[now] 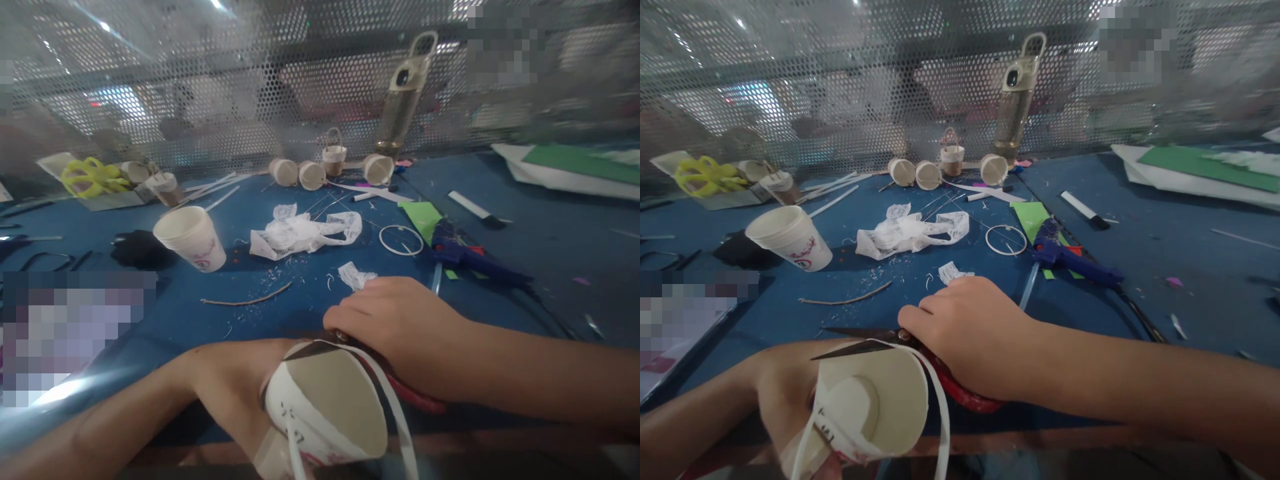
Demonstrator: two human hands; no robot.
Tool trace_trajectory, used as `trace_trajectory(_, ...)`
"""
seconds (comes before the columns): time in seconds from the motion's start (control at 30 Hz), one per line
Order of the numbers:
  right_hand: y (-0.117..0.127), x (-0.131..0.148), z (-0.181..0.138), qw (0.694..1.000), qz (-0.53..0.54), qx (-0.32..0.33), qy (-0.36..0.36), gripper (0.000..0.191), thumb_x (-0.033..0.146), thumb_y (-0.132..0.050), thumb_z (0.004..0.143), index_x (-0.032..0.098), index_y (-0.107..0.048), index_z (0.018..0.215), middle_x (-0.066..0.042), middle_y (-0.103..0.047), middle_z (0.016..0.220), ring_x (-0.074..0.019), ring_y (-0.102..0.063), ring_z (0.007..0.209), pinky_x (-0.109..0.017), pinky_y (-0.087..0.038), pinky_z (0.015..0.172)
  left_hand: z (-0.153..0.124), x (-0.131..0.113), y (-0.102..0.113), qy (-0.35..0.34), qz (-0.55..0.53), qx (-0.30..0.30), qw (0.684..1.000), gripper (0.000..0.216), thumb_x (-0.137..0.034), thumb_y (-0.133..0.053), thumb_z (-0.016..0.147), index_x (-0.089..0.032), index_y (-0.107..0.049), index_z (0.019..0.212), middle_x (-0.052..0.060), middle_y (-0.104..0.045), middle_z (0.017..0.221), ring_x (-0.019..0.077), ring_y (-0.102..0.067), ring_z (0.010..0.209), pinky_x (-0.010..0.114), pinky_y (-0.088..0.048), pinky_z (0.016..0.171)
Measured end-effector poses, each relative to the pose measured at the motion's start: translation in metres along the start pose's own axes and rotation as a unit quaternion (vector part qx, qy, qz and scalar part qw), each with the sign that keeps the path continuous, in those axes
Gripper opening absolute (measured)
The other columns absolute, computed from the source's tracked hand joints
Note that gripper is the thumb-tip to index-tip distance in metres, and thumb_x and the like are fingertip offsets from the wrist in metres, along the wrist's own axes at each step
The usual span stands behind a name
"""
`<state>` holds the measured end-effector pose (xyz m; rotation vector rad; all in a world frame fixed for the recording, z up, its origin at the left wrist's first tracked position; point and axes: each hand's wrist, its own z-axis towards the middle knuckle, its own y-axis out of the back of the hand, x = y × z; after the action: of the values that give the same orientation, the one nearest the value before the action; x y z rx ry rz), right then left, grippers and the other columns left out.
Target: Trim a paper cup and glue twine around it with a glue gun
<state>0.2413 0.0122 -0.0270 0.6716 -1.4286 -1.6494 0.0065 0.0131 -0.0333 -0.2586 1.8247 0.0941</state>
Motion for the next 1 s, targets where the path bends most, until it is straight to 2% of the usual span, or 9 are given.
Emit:
trace_trajectory(0.13, 0.000, 0.000, 0.000, 1.000, -0.013, 0.001, 0.003, 0.009, 0.011, -0.062, 0.083, 0.020, -0.062, 0.084, 0.001, -0.070, 0.068, -0.0177, -0.058, 0.057, -0.032, -0.029, 0.059, -0.001, 0.002, 0.001, 0.035, 0.014, 0.001, 0.999, 0.049, -0.052, -0.087, 0.063, -0.016, -0.066, 0.088, 0.003, -0.064, 0.081, 0.0188, -0.057, 0.072, 0.029, -0.056, 0.069)
trace_trajectory(0.3, 0.000, 0.000, -0.002, 1.000, -0.022, -0.007, -0.003, 0.013, 0.010, -0.061, 0.079, 0.021, -0.064, 0.085, 0.003, -0.067, 0.061, -0.0170, -0.054, 0.051, -0.031, -0.026, 0.056, 0.001, 0.000, -0.003, 0.009, -0.022, 0.008, 1.000, 0.045, -0.055, -0.084, 0.068, -0.016, -0.068, 0.086, 0.000, -0.060, 0.074, 0.0164, -0.053, 0.065, 0.030, -0.057, 0.064)
trace_trajectory(0.4, 0.001, -0.004, -0.003, 0.999, 0.001, -0.031, -0.023, 0.017, 0.008, -0.054, 0.082, 0.022, -0.064, 0.083, 0.003, -0.067, 0.061, -0.0161, -0.054, 0.052, -0.030, -0.026, 0.056, -0.002, -0.005, -0.002, -0.043, -0.013, -0.017, 0.999, 0.030, -0.037, -0.085, 0.070, -0.017, -0.066, 0.083, -0.001, -0.059, 0.076, 0.0149, -0.055, 0.068, 0.026, -0.056, 0.068)
trace_trajectory(0.5, 0.003, -0.005, -0.003, 0.995, 0.024, -0.058, -0.072, 0.019, 0.010, -0.052, 0.084, 0.023, -0.060, 0.073, 0.005, -0.062, 0.055, -0.0141, -0.051, 0.050, -0.027, -0.026, 0.053, -0.010, -0.005, 0.000, -0.095, 0.026, -0.174, 0.980, 0.043, -0.019, -0.086, 0.068, -0.021, -0.064, 0.105, -0.001, -0.065, 0.090, 0.0147, -0.061, 0.076, 0.023, -0.055, 0.071)
trace_trajectory(0.6, 0.004, -0.003, 0.002, 0.984, 0.031, -0.127, -0.120, 0.024, 0.019, -0.050, 0.088, 0.022, -0.054, 0.064, 0.005, -0.054, 0.049, -0.0114, -0.045, 0.043, -0.025, -0.028, 0.049, -0.015, 0.000, 0.000, -0.080, 0.078, -0.349, 0.930, 0.074, -0.021, -0.089, 0.070, -0.028, -0.053, 0.135, 0.003, -0.068, 0.109, 0.0194, -0.066, 0.091, 0.026, -0.056, 0.078)
trace_trajectory(0.7, 0.005, 0.002, 0.007, 0.972, 0.086, -0.178, -0.131, 0.029, 0.024, -0.048, 0.092, 0.022, -0.054, 0.063, 0.006, -0.054, 0.050, -0.0087, -0.046, 0.040, -0.023, -0.032, 0.047, -0.016, 0.004, -0.004, -0.084, 0.101, -0.418, 0.899, 0.081, -0.027, -0.089, 0.073, -0.031, -0.050, 0.144, 0.007, -0.062, 0.135, 0.0287, -0.061, 0.117, 0.034, -0.052, 0.097)
trace_trajectory(0.77, 0.006, 0.003, 0.007, 0.962, 0.130, -0.193, -0.139, 0.025, 0.025, -0.051, 0.093, 0.021, -0.059, 0.070, 0.006, -0.058, 0.053, -0.0080, -0.050, 0.041, -0.020, -0.036, 0.047, -0.015, 0.003, -0.008, -0.083, 0.089, -0.426, 0.897, 0.076, -0.036, -0.085, 0.077, -0.030, -0.051, 0.145, 0.009, -0.058, 0.143, 0.0328, -0.059, 0.122, 0.039, -0.049, 0.102)
trace_trajectory(0.83, 0.006, 0.002, 0.006, 0.951, 0.164, -0.206, -0.163, 0.018, 0.026, -0.055, 0.093, 0.021, -0.065, 0.079, 0.006, -0.063, 0.058, -0.0083, -0.056, 0.045, -0.019, -0.041, 0.049, -0.015, 0.000, -0.010, -0.064, 0.047, -0.415, 0.906, 0.070, -0.044, -0.082, 0.080, -0.028, -0.054, 0.142, 0.010, -0.062, 0.138, 0.0320, -0.062, 0.116, 0.040, -0.050, 0.098)
trace_trajectory(1.0, 0.007, 0.001, 0.004, 0.929, 0.205, -0.217, -0.218, 0.013, 0.030, -0.061, 0.091, 0.023, -0.067, 0.082, 0.005, -0.065, 0.062, -0.0095, -0.057, 0.046, -0.021, -0.046, 0.050, -0.014, -0.003, -0.004, -0.037, -0.099, -0.358, 0.928, 0.067, -0.048, -0.083, 0.079, -0.023, -0.052, 0.133, 0.006, -0.072, 0.097, 0.0220, -0.070, 0.082, 0.030, -0.059, 0.068)
